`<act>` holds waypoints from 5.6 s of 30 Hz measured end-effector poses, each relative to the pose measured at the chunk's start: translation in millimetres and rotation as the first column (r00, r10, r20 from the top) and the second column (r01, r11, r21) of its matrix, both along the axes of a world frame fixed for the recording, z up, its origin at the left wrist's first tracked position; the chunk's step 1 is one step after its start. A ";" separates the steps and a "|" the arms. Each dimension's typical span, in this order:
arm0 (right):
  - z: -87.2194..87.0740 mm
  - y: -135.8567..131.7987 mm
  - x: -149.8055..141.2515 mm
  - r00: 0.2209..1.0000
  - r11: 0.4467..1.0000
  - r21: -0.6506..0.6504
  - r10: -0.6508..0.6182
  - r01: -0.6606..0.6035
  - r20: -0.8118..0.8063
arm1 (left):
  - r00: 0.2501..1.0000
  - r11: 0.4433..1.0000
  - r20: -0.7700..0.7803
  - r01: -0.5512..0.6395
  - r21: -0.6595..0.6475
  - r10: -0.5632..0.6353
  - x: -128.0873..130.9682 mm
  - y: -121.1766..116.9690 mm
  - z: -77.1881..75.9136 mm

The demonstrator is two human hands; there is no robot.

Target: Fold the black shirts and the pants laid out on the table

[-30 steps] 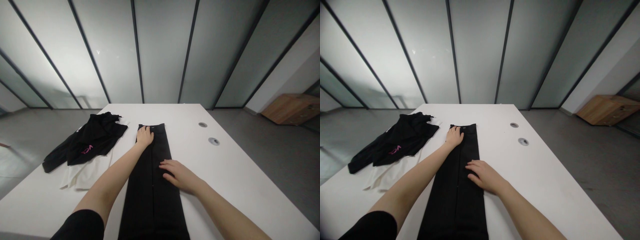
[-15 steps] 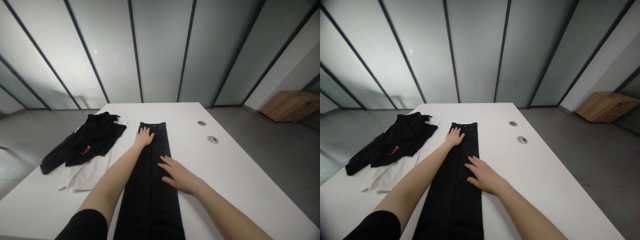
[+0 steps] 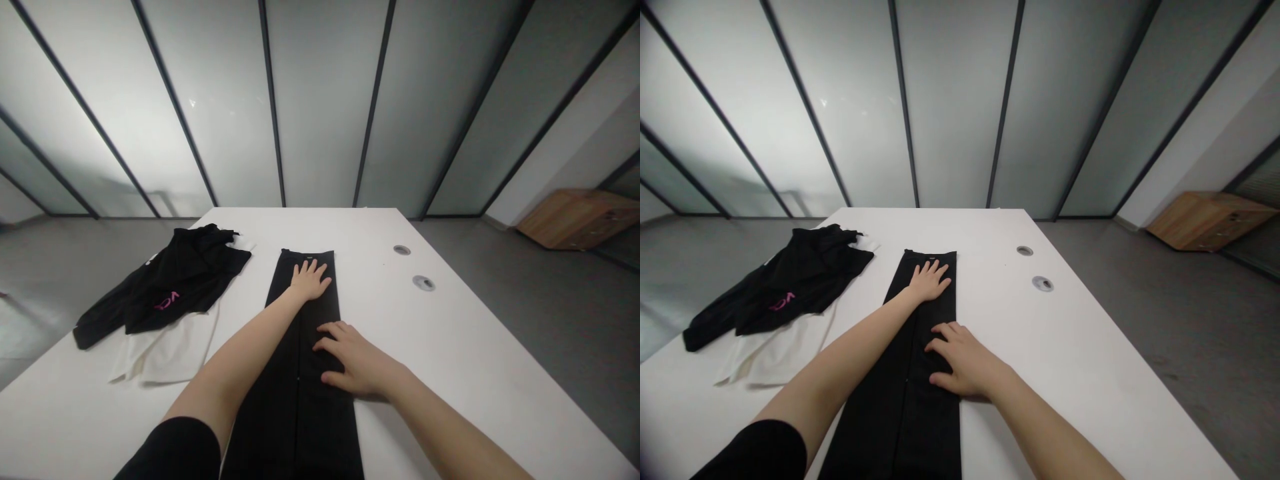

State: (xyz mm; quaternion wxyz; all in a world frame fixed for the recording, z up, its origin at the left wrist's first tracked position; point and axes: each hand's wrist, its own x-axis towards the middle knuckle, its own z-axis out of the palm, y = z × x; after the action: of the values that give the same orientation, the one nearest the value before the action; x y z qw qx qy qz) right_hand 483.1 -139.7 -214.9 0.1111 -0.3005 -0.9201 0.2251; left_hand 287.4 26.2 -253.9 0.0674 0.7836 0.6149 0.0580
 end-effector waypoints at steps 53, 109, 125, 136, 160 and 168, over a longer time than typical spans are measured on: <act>-40.9 27.2 0.7 0.951 0.947 0.084 -0.309 0.310 -0.020 | 0.983 0.987 -0.091 -0.161 0.000 0.161 -50.1 -20.5 -0.6; -51.6 32.3 -3.2 0.959 0.943 0.176 -0.275 0.282 -0.064 | 0.992 0.990 0.074 0.099 0.097 -0.107 -78.4 -163.3 21.3; -40.8 22.4 -18.5 0.975 0.960 0.168 -0.218 0.223 -0.050 | 0.954 0.962 0.161 0.230 0.150 -0.253 -66.5 -161.9 9.2; -39.4 25.6 -21.6 0.979 0.956 0.213 -0.195 0.201 -0.051 | 0.914 0.932 0.201 0.321 0.170 -0.352 -71.4 -159.3 6.0; -28.7 10.6 -25.5 0.998 0.994 0.091 -0.048 0.051 -0.033 | 0.851 0.899 0.299 0.430 0.077 -0.432 -86.5 -169.4 28.2; -27.7 11.9 -25.6 0.991 0.984 0.118 -0.127 0.130 -0.030 | 0.866 0.916 0.314 0.400 0.030 -0.389 -91.1 -172.2 33.1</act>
State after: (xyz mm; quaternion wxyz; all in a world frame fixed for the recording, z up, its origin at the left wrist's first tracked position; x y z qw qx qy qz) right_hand 457.5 -127.9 -242.6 0.1537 -0.3496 -0.9093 0.1653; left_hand 196.3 -146.0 -220.8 0.1889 0.8719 0.4242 0.1555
